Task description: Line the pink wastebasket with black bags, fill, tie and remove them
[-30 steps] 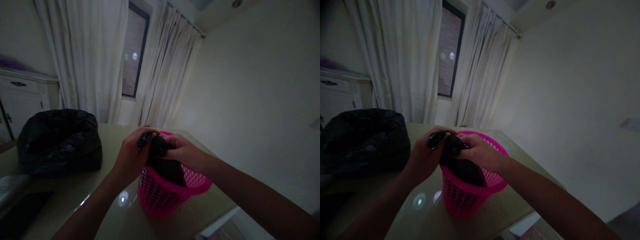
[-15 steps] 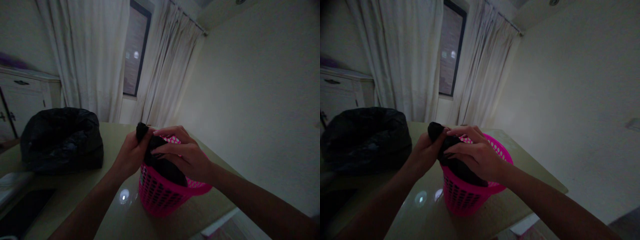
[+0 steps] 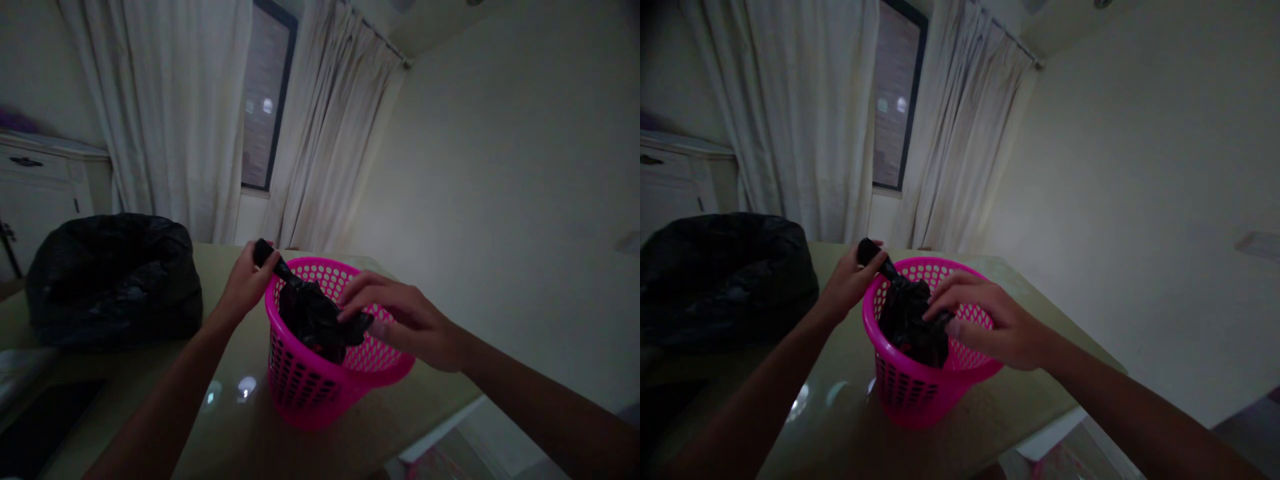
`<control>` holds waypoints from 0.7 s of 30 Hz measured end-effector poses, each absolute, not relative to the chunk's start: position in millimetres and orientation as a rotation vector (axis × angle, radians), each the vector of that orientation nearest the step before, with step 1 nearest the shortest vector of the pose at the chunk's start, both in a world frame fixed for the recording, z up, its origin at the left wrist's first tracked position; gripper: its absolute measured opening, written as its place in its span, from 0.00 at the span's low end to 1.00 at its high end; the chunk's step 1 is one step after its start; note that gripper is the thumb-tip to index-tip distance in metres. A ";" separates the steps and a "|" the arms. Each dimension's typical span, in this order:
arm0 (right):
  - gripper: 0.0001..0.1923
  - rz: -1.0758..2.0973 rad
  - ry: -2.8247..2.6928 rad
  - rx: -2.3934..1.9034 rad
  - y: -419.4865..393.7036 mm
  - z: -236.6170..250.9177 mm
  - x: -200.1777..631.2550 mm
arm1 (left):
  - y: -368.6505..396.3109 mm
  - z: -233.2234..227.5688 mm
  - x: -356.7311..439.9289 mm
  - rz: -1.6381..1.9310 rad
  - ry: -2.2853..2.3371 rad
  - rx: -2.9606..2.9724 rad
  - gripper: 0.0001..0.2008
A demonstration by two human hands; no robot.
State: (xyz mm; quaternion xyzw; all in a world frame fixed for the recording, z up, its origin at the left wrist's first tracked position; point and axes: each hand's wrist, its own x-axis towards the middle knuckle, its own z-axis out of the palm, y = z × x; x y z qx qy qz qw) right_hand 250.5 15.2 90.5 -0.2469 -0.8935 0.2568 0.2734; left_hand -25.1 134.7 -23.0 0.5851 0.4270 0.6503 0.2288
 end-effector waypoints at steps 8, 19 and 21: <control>0.26 0.740 -2.435 -1.083 66.0 62.3 210.0 | 40.6 21.4 -26.6 2.045 0.611 2.229 0.07; 0.15 0.640 -1.476 -0.971 102.3 127.1 259.1 | 8.8 34.6 -23.9 0.852 0.581 2.625 0.06; 0.10 0.455 -1.282 -0.940 115.2 145.5 289.6 | 10.7 33.7 -20.8 0.850 0.616 2.640 0.08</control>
